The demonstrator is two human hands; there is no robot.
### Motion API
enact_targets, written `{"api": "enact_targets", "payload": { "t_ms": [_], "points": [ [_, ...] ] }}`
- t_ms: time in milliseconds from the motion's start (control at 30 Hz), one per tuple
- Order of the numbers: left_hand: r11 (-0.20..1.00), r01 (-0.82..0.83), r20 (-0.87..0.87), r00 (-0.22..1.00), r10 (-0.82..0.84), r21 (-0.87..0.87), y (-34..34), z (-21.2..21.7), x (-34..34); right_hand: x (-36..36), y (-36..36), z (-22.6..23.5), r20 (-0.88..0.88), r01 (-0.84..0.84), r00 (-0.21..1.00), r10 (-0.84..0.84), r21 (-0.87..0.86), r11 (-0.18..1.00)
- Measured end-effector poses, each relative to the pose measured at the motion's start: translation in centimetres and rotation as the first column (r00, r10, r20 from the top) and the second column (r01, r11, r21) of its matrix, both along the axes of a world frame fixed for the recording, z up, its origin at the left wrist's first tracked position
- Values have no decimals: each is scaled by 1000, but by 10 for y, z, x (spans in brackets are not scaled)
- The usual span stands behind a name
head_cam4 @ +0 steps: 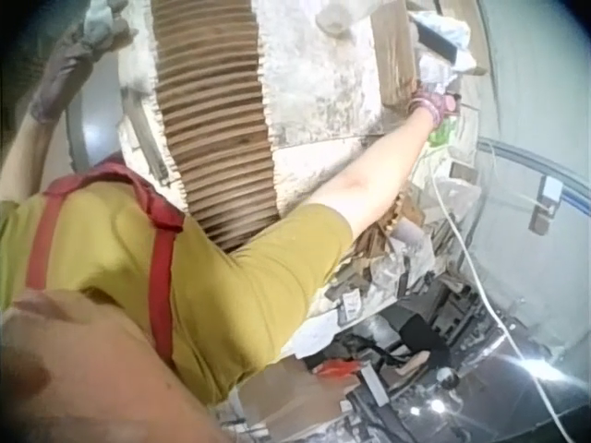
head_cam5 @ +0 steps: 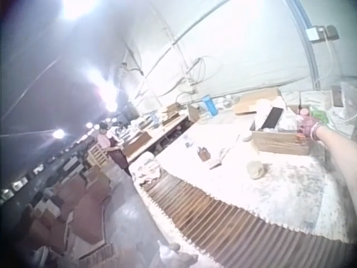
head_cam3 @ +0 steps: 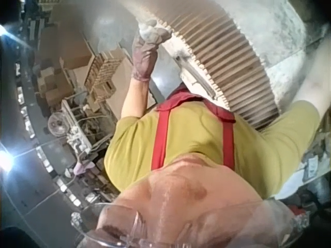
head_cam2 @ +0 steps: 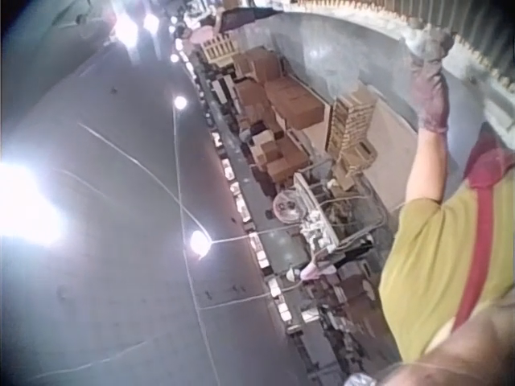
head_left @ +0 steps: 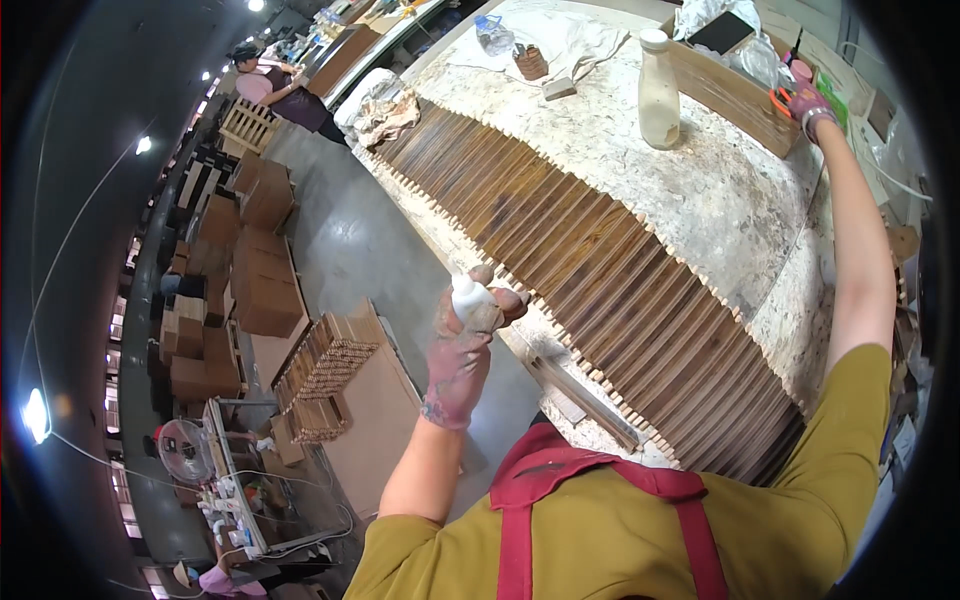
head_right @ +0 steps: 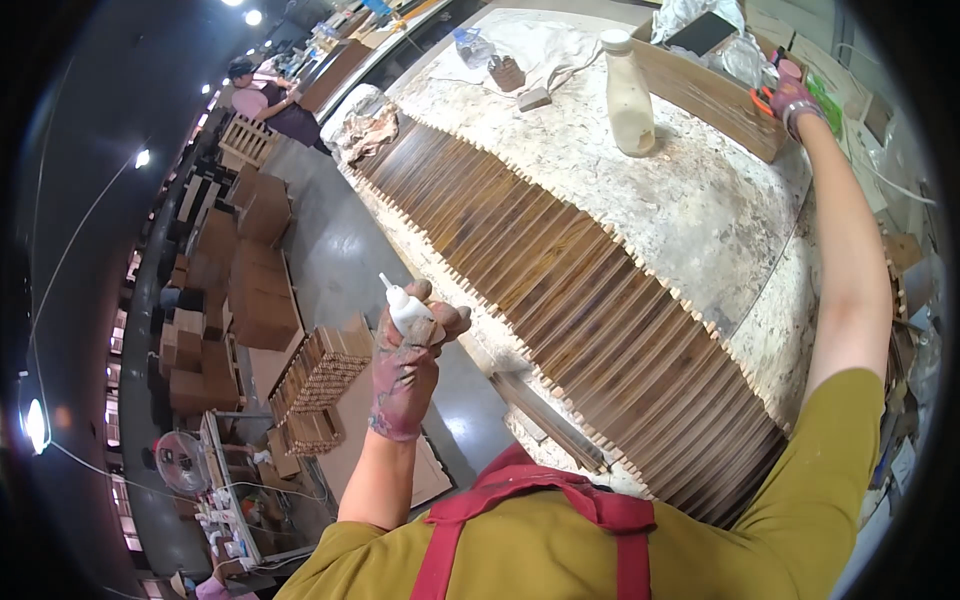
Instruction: The person wipes down a long row of wooden slats using a cloth, then applies adhesive from a bottle to several small wooden blocks and trims excess material from one with scissors.
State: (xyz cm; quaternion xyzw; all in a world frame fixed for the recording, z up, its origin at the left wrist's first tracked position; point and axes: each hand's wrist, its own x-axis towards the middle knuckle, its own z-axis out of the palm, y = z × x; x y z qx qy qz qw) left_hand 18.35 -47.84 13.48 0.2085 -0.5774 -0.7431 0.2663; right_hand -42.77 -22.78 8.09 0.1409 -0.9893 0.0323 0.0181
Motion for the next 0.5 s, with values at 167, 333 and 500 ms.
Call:
{"api": "enact_targets", "payload": {
  "t_ms": [167, 333, 500],
  "points": [
    [998, 45, -73, 996, -43, 35, -4, 1, -2, 11, 76, -5, -65, -101, 995, 81, -414, 905],
    [983, 151, -218, 968, -125, 105, -7, 7, 5, 116, 126, -24, -4, -90, 976, 219, -917, 388],
    [979, 191, -233, 957, -171, 67, -4, 24, 24, 326, 53, 37, 174, 117, 836, 521, -983, 141]
  ]
}}
